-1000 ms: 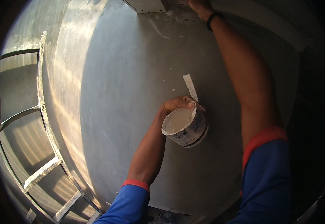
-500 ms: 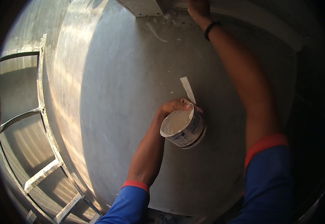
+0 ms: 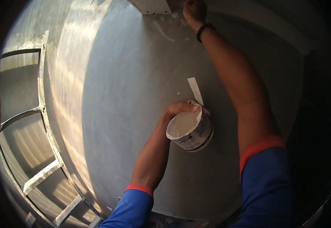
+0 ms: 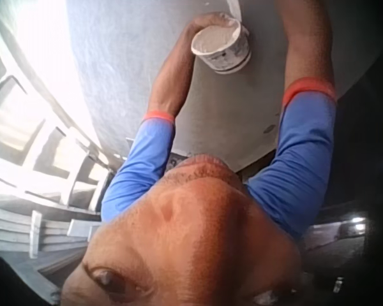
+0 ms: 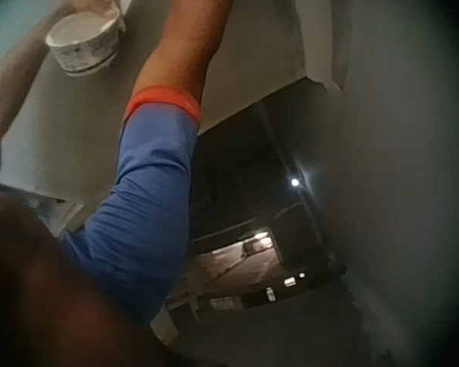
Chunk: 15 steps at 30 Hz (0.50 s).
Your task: The person applies plaster to the corner and upper edges of a concrete wall using a hand scraper, taking material from a bucket.
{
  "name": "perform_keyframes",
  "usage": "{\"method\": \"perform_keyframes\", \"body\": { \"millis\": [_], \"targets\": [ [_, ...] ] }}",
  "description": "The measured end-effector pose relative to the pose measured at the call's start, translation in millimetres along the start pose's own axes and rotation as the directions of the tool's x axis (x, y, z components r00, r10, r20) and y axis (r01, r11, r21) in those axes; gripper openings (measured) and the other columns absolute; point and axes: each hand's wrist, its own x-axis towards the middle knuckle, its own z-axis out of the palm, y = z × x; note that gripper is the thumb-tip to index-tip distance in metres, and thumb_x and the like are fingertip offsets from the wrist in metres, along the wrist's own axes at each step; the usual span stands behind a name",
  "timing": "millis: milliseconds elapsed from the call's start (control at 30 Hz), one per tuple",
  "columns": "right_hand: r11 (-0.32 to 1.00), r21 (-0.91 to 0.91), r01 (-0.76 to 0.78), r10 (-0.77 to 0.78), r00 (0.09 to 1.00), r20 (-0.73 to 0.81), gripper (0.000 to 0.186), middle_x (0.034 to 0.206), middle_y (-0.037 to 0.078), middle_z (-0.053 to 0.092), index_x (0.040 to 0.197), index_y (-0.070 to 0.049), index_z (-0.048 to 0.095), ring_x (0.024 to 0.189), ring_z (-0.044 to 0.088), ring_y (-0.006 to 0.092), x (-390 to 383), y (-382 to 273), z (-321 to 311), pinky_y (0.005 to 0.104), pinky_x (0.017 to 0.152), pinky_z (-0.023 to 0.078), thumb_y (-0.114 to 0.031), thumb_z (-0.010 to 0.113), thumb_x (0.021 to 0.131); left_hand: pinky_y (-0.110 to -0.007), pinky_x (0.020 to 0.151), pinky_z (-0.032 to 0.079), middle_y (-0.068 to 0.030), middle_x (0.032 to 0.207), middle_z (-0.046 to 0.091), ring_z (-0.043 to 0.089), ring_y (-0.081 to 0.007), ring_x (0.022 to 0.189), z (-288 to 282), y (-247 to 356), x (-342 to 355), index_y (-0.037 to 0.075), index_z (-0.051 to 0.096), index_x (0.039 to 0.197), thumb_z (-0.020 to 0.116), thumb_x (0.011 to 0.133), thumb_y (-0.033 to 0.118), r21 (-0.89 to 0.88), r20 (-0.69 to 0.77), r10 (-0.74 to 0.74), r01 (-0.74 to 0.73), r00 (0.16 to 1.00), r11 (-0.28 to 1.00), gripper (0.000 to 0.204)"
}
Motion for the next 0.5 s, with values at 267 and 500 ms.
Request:
{"method": "perform_keyframes", "body": {
  "millis": [267,500],
  "targets": [
    [0.988,-0.064,-0.141,0.151,0.973,0.177,0.027,0.116,0.012,0.066,0.119,0.000,0.062,0.108,0.062,0.0257,-0.4,-25.0,-24.4,0.0369,0.092,0.047,-0.014,0.055,0.097,-0.030,0.087,0.047,-0.0141,0.097,0.071,0.066,-0.0207,0.091,1.4,3.7,-2.9,-0.006,0.068,0.108,0.080,0.072,0.039,-0.012,-0.010,-0.020,0.020,1.000,1.000,0.060],
    [0.982,0.051,-0.181,0.167,0.965,0.202,0.026,0.107,0.014,0.067,0.114,0.003,0.062,0.103,0.063,0.0250,9.3,-29.1,-60.0,0.0381,0.089,0.051,-0.009,0.056,0.092,-0.033,0.090,0.048,-0.0188,0.104,0.070,0.066,-0.0253,0.096,0.5,4.6,-3.9,-0.006,0.069,0.106,0.082,0.071,0.034,-0.036,-0.050,-0.046,0.044,0.998,0.998,0.055]
  ]
}}
